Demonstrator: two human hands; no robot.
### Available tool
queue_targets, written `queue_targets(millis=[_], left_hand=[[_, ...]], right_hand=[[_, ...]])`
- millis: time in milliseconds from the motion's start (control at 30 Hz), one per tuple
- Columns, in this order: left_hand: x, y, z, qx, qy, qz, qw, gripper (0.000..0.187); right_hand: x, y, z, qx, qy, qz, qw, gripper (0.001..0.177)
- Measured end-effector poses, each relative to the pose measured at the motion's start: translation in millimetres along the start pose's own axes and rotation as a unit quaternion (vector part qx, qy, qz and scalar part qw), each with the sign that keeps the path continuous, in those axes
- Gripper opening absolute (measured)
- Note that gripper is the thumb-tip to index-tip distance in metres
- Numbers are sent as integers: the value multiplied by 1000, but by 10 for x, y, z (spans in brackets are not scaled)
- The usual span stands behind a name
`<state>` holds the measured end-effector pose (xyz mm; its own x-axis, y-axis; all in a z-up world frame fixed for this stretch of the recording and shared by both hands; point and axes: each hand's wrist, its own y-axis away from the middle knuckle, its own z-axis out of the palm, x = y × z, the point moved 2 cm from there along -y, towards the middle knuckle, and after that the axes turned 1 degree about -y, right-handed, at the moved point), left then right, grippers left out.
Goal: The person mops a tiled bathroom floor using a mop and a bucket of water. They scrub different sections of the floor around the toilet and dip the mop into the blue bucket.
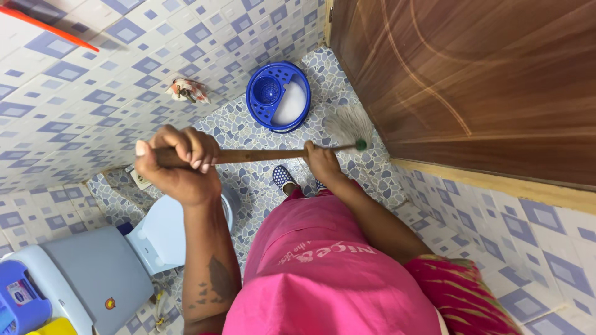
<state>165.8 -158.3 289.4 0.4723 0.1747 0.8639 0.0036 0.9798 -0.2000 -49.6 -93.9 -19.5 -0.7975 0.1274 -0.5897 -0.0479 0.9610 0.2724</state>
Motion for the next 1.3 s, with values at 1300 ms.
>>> queue_targets(millis=[1300], left_hand=[[-199, -14, 328, 0, 13, -70, 997, 54]], right_hand=[[-7, 347, -99, -36, -35, 74, 996, 37]])
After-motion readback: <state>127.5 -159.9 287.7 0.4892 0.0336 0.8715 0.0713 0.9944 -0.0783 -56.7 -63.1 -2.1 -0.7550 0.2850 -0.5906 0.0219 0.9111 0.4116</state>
